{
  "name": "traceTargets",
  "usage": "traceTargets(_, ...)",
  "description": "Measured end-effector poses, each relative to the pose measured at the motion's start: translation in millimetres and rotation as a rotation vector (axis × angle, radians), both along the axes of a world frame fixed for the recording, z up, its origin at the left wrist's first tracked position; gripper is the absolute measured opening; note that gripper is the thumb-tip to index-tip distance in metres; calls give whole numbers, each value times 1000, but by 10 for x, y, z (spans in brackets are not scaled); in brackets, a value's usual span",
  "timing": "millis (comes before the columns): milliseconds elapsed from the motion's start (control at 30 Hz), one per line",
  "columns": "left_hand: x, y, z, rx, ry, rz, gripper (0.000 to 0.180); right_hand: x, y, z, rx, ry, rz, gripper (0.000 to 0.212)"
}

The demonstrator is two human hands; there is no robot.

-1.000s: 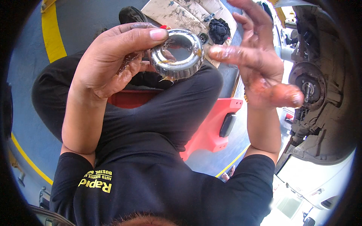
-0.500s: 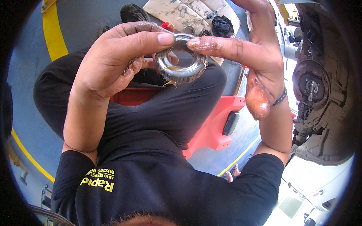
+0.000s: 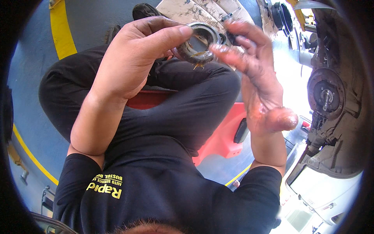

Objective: The person applies grease to a metal bearing by hand, rotating it and spreading the grease across the inner and outer surfaces. The person continues to coat the bearing thoroughly while seated on the floor.

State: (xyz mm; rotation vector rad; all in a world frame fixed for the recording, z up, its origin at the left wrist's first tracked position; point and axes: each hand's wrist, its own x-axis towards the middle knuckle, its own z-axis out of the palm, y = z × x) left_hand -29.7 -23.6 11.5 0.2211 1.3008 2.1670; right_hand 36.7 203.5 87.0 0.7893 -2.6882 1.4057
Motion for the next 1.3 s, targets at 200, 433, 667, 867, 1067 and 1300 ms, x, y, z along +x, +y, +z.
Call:
traceTargets(200, -41, -88, 49, -9, -95, -174, 27, -360, 468, 36, 231, 182, 131, 112)
traceTargets(433, -65, -137, 48, 230, -181, -321, 27, -516, 366, 89, 221, 167, 311, 103)
traceTargets(667, -97, -192, 87, 242, -191, -319, 27, -334, 230, -1, 278, 200, 65, 35)
traceTargets(867, -84, -179, 76, 244, -198, -319, 28, -281, 230, 34, 346, 264, 43, 56)
traceTargets(1067, -102, -136, 58, 156, -118, -291, 27, -291, 383, 312, 268, 273, 158, 80)
traceTargets(1300, -50, -95, 37, 97, -117, -325, 26, -466, 163, 224, 306, 160, 257, 73)
